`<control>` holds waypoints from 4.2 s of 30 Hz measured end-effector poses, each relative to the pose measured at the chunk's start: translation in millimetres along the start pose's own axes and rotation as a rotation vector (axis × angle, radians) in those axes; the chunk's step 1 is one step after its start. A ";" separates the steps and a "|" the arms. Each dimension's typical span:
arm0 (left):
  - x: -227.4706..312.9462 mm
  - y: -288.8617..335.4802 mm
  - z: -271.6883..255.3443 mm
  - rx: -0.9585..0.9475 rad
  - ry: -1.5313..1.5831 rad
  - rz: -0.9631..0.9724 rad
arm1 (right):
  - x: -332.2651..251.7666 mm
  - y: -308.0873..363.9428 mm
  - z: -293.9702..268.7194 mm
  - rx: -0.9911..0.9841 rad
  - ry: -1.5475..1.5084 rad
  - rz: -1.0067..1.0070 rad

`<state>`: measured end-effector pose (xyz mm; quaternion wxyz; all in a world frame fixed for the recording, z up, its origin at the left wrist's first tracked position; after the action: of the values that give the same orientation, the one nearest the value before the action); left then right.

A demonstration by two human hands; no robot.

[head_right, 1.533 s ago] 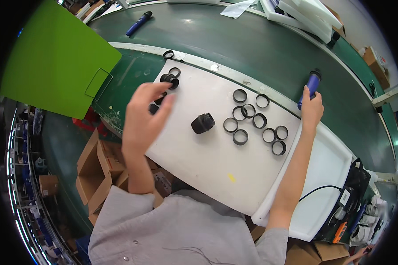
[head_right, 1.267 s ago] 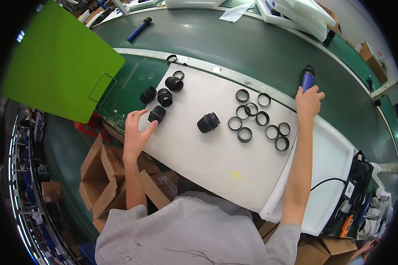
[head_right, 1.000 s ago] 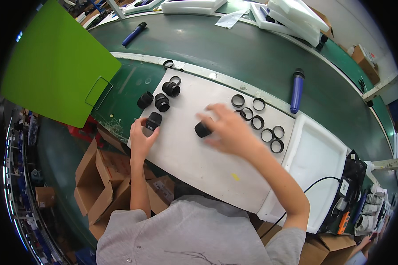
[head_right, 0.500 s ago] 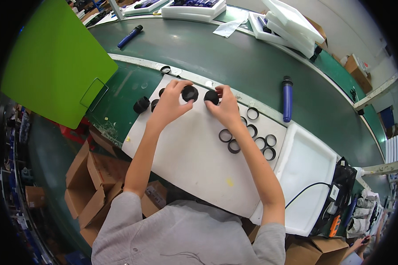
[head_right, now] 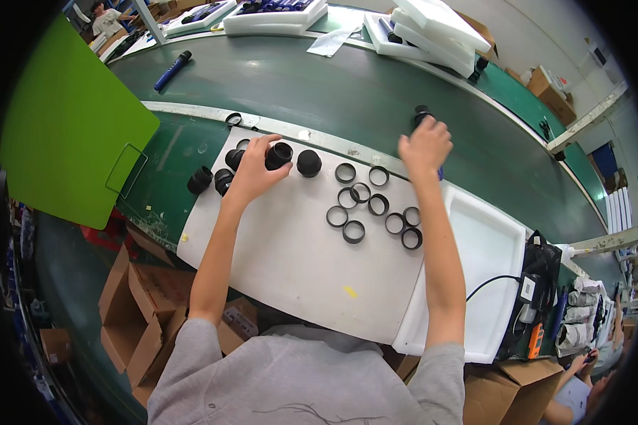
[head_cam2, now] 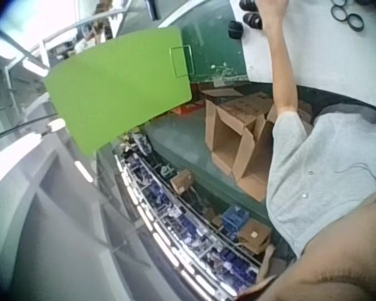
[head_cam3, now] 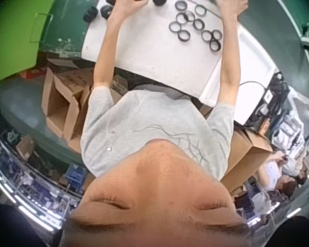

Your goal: The person assembles blue handheld microphones by screwing black mesh heads onto the bodies. They retrieve the microphone bodies from a cardboard box and place the assembled units into a white foam tray. The person also organizes the black mesh heads and metal rings on the workbench.

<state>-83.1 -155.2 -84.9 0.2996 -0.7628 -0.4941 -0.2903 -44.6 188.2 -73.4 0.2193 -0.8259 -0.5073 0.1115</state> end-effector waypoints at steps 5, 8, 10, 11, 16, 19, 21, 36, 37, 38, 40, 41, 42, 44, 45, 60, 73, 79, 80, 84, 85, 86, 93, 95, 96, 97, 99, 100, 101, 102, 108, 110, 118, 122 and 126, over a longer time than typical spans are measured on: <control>-5.7 -1.4 1.1 0.045 0.020 0.052 | 67.4 -18.1 50.3 -0.328 -0.164 0.050; -7.6 -3.2 3.3 0.121 0.024 0.043 | 69.5 -25.5 59.5 -0.181 -0.203 0.052; -6.8 -3.5 2.2 0.116 -0.072 0.066 | 74.1 -33.6 68.8 -0.109 -0.209 0.110; -4.7 -5.5 0.8 0.091 -0.165 0.106 | 78.3 -40.7 73.5 -0.097 -0.209 0.140; 10.4 -9.6 -7.5 -0.035 -0.332 0.226 | 94.6 -62.9 89.8 -0.092 -0.206 0.263; 6.5 -16.1 1.0 -0.067 -0.362 0.267 | 90.1 -65.9 88.6 -0.107 -0.139 0.256; 11.7 -19.0 8.8 -0.087 -0.500 0.242 | 68.9 -58.6 66.5 0.024 0.023 0.127; -15.5 52.1 -60.2 0.416 -0.410 -0.389 | -129.0 73.0 -89.9 -0.013 -0.930 -0.800; -30.5 56.7 -56.8 0.394 -0.455 -0.447 | -152.8 77.4 -90.2 -0.040 -0.964 -0.857; -43.5 62.4 -54.8 0.377 -0.505 -0.509 | -177.7 82.0 -92.5 0.017 -0.955 -0.908; -63.7 70.8 -47.8 0.367 -0.399 -0.478 | -228.4 90.6 -90.3 0.065 -0.915 -0.966; -65.8 71.3 -44.0 0.355 -0.337 -0.451 | -249.8 92.3 -83.6 0.056 -0.875 -0.973; -58.7 72.0 -39.9 0.396 -0.269 -0.399 | -267.8 94.2 -69.0 0.054 -0.755 -0.923; -61.0 79.9 -47.8 0.398 -0.200 -0.375 | -298.1 97.2 -44.0 0.055 -0.569 -0.878; -63.0 84.0 -47.7 0.392 -0.156 -0.365 | -303.3 98.0 -32.1 0.060 -0.536 -0.890; -17.4 62.8 -17.0 0.013 0.077 0.069 | -153.4 132.5 -60.0 -0.166 -0.855 -0.713; -120.2 45.8 -107.8 0.362 -0.306 -0.209 | -53.9 166.0 -133.4 -0.146 -0.929 -0.698; -22.3 94.2 -86.8 0.015 -0.286 -0.066 | 53.6 209.4 -161.4 -0.187 -0.895 -0.357; -19.1 103.4 -79.3 -0.021 -0.279 -0.103 | 72.2 217.8 -166.7 -0.175 -0.875 -0.275; -5.3 116.3 -45.1 -0.059 -0.366 -0.129 | 142.1 261.0 -191.3 -0.089 -0.715 -0.011; -3.8 116.0 -40.9 -0.051 -0.347 -0.151 | 158.4 270.7 -200.4 -0.070 -0.672 0.046; -7.7 115.2 -39.3 -0.032 -0.347 -0.133 | 176.5 281.0 -205.5 0.002 -0.614 0.063; -12.9 106.1 -9.3 0.063 -0.222 -0.039 | 335.2 361.8 -238.2 -0.003 -0.032 0.569; -19.6 109.8 -10.0 0.103 -0.238 -0.036 | 348.3 365.0 -229.4 -0.158 -0.191 0.515; -23.8 111.6 -10.4 0.128 -0.249 -0.039 | 350.8 368.2 -224.1 -0.239 -0.253 0.492; -29.4 113.6 -10.0 0.114 -0.210 -0.096 | 348.6 364.8 -214.9 -0.321 -0.323 0.450; -18.0 114.6 -3.9 0.093 0.027 -0.204 | 346.7 367.7 -209.7 -0.267 -0.415 0.433; -18.8 111.7 -2.5 0.098 -0.017 -0.128 | 362.5 379.1 -199.6 -0.269 -0.371 0.486; -6.3 111.6 -2.0 0.105 -0.027 -0.163 | 371.8 382.0 -197.2 -0.271 -0.343 0.486; -16.3 111.4 -4.4 0.098 -0.043 -0.170 | 383.0 380.6 -194.8 -0.227 -0.289 0.410; -14.2 118.6 -11.7 0.162 -0.240 0.006 | 257.6 249.4 -222.3 -0.063 -0.501 0.237; -12.6 115.6 -3.1 0.160 -0.212 0.035 | 177.9 209.6 -216.8 -0.065 -0.710 -0.076; -16.7 115.3 3.1 0.196 -0.027 -0.109 | -89.4 188.5 -119.3 -0.302 -0.994 -0.716; -14.9 119.1 -14.1 0.101 0.185 -0.069 | -119.4 184.9 -97.1 -0.405 -1.011 -0.636; -31.5 70.5 -62.3 0.094 -0.055 -0.095 | -104.7 188.7 -112.4 -0.439 -1.019 -0.566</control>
<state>-37.6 -243.2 -79.6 0.3072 -0.7313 -0.5508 -0.2598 101.8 -6.1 -68.3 -0.2042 -0.5282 -0.7585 0.3225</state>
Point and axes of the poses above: each hand's wrist, its own y-axis away from the middle knuckle, its own z-axis out of the palm, x = y × z, the point moved 3 cm from there along -y, towards the middle knuckle, and after that the axes turned 4 degrees about -z, right-handed, at the moved point
